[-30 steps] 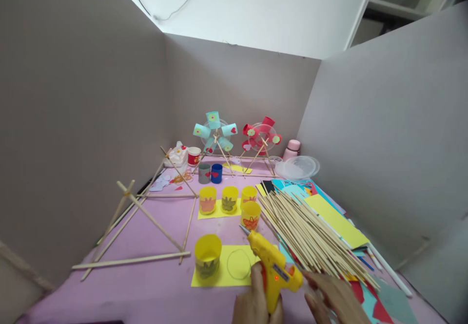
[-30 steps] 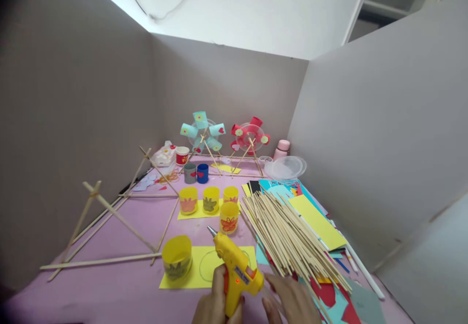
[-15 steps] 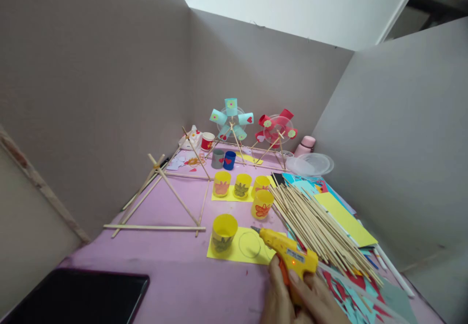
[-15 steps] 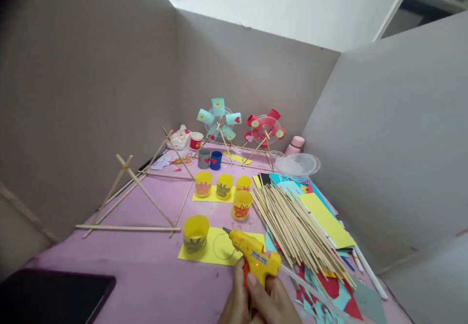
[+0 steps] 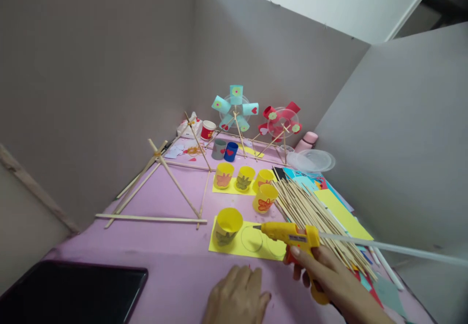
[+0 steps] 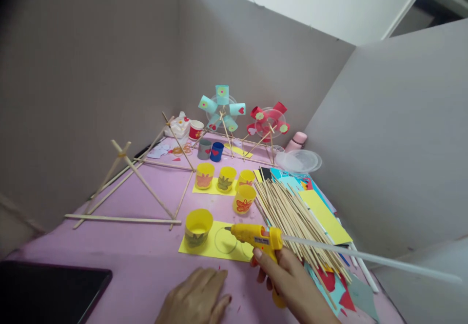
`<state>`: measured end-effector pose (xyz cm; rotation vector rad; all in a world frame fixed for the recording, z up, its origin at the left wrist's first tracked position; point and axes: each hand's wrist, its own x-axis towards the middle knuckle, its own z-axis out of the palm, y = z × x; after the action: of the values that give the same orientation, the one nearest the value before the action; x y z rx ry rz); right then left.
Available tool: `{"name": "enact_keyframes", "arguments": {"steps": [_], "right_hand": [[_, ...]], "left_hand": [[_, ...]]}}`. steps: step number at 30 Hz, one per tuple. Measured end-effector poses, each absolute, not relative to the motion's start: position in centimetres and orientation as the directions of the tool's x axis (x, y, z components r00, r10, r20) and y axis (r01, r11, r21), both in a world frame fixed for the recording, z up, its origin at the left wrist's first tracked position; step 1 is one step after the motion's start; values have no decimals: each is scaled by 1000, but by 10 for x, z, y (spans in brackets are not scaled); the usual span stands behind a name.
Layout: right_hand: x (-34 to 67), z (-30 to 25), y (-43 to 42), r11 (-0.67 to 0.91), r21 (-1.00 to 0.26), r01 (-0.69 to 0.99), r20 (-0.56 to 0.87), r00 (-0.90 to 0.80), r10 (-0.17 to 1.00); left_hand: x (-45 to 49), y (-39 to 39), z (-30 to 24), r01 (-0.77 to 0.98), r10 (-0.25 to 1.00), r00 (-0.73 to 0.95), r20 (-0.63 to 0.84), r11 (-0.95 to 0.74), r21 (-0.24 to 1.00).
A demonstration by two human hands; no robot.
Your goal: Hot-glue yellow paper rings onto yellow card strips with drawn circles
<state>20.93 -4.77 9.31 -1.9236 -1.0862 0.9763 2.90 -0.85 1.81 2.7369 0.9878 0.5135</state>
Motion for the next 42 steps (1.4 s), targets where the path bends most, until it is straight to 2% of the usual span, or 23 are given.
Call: {"name": "enact_keyframes", "arguments": {"steps": [3,6,11,18,23,31,42], "right_hand": [[212,96,-41,-431,-751,501,-254,382,888],[213,99,-35,-435,-672,599,-242,378,894],[213,96,-25,-373,-613,696,-192,327,925],[213,92,-16,-387,-556,736,-221,318,922],[212,91,-11,-413,-524,745,-260,322,910],[216,85,-13,-344,-556,756,-177,297,938],[220,85,-12,-366,-463,807,-214,299,930]], "left_hand": [[13,0,2,577,560,711,426,-810,102],[10,4,-7,565,504,713,488,-825,26],[16,5,-7,580,562,711,423,-809,99],[15,4,-9,583,587,723,364,-801,135],[15,2,-9,589,596,729,338,-797,133],[16,2,-9,600,600,726,336,-792,116],[17,3,-6,595,590,733,340,-797,103]]}}
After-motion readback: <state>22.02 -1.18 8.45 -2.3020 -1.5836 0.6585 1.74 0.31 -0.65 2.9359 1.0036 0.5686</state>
